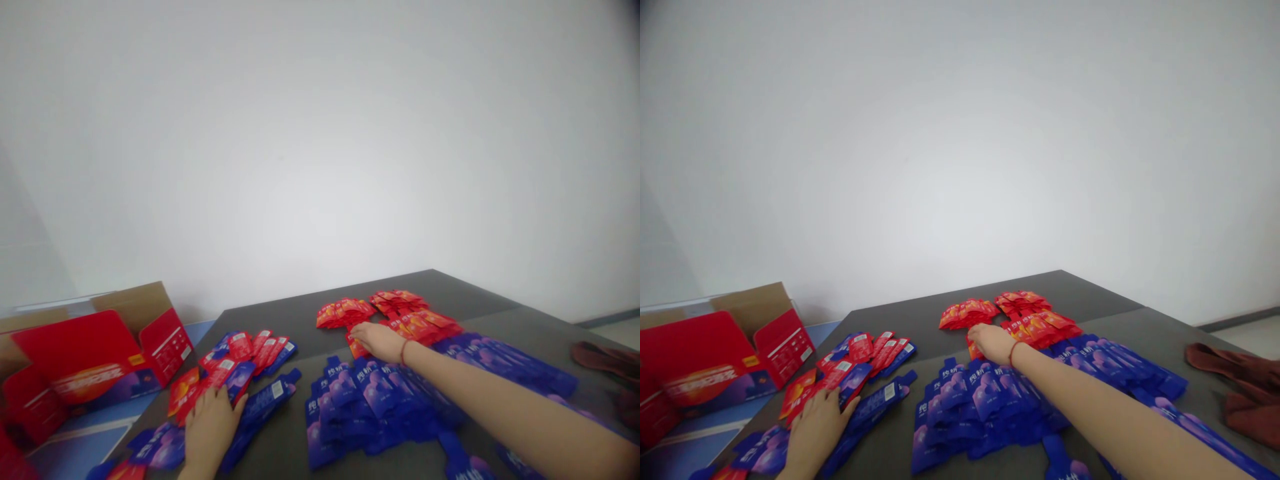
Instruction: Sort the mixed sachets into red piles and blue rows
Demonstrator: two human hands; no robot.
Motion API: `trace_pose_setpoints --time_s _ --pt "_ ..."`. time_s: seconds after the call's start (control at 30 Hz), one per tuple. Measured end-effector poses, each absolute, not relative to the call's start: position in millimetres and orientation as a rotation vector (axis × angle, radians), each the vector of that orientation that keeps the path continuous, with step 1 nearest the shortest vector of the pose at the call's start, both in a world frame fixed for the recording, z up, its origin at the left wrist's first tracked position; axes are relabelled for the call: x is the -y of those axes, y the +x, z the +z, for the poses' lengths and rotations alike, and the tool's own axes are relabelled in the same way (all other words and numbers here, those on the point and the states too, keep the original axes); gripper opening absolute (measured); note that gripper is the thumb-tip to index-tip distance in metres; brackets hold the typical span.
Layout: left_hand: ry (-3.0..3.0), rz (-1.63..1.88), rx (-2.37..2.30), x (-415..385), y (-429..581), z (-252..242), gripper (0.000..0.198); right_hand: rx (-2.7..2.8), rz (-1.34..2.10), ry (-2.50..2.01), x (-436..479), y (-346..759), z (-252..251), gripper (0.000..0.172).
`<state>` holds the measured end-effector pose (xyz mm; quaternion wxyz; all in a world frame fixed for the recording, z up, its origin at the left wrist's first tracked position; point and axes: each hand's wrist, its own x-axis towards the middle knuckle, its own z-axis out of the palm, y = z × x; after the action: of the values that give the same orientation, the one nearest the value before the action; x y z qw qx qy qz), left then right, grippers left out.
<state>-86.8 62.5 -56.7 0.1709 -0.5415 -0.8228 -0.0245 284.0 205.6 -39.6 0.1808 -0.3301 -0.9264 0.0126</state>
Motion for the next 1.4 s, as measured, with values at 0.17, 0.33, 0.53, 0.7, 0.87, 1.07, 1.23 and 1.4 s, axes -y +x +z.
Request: trace_pose_setpoints --time_s 0.17,0.33,0.53,0.7,0.87,1.07,1.23,1.4 --pt "-1.591 -0.032 2.405 -62.3 -89.5 -51.1 0.039 2.621 0.035 -0.850 -190.1 285.4 -28.7 0.035" --pt "-1.662 -0.003 2.467 -60.5 -100.0 -41.0 0.043 2.576 0.062 -0.816 -174.7 283.4 -23.7 0.035" --pt "-1.775 -0.507 2.293 -60.0 -92.9 -21.9 0.049 2.375 0.243 -0.821 -139.9 272.7 -12.8 0.040" --pt "-2.288 -1.146 1.907 -50.3 -8.3 -8.7 0.039 2.191 0.886 -0.686 -100.1 255.6 6.3 0.055" --pt "-2.620 -1.386 1.925 -48.5 60.4 -7.6 0.043 1.953 1.317 -0.841 -92.5 259.9 15.0 0.025" --pt "-2.598 -0.906 1.932 -69.9 80.7 -48.3 0.060 1.975 0.946 -1.008 -105.7 292.6 19.7 0.018" --pt "-2.645 -0.438 1.885 -60.4 91.6 -62.7 0.054 1.978 0.899 -0.929 -103.1 301.4 7.3 0.020" --pt "-2.615 -0.442 1.816 -42.1 92.2 -61.9 0.052 1.722 1.155 -0.975 -108.5 298.8 -1.2 0.030"
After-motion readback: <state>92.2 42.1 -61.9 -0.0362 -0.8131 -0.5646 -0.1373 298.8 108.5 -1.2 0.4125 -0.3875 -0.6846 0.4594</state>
